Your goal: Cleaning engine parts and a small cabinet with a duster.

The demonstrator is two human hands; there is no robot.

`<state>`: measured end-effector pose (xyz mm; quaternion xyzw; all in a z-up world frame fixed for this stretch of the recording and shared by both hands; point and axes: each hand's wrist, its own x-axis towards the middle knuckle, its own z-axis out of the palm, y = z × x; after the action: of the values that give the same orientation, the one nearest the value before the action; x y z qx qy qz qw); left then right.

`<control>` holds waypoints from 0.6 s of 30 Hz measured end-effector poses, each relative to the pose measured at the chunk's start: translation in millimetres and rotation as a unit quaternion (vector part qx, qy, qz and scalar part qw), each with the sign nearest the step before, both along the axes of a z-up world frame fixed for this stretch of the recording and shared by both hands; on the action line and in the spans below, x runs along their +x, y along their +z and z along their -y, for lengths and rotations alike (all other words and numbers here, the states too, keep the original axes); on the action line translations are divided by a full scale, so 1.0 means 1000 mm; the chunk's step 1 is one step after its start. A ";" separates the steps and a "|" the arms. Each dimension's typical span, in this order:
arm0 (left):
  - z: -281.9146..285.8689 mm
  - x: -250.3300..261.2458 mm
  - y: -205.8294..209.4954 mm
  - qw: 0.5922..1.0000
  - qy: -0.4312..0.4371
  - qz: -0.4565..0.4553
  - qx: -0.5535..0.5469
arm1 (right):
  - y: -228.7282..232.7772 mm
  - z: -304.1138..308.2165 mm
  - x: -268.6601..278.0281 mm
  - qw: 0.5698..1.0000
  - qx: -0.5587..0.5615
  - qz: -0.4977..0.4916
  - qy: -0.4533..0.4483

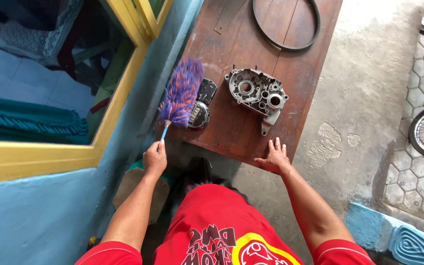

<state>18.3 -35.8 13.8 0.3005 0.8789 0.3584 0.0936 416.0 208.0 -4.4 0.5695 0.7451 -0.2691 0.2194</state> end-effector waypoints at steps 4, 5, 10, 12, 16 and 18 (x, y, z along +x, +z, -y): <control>0.018 0.018 -0.035 0.999 0.049 0.010 -0.017 | -0.003 0.006 0.017 0.999 0.020 -0.034 0.024; 0.018 0.031 -0.020 0.998 0.065 0.013 0.003 | -0.002 0.009 0.025 0.998 0.027 -0.049 0.027; 0.037 0.044 -0.067 0.992 0.080 -0.014 0.101 | -0.023 0.014 0.047 0.998 0.011 -0.035 0.054; 0.047 0.040 -0.119 0.987 0.092 0.119 0.065 | -0.019 0.023 0.059 0.996 0.004 -0.073 0.044; 0.040 0.077 -0.088 0.978 0.101 0.096 0.155 | -0.049 0.036 0.088 0.995 0.014 -0.086 0.053; 0.031 0.110 -0.041 0.973 0.112 0.119 0.165 | -0.075 0.038 0.095 0.980 0.063 -0.174 0.069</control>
<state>128.6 -66.5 -27.4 0.1666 0.8180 0.5402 0.1058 511.4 170.5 -79.8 0.4740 0.8249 -0.3004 0.0683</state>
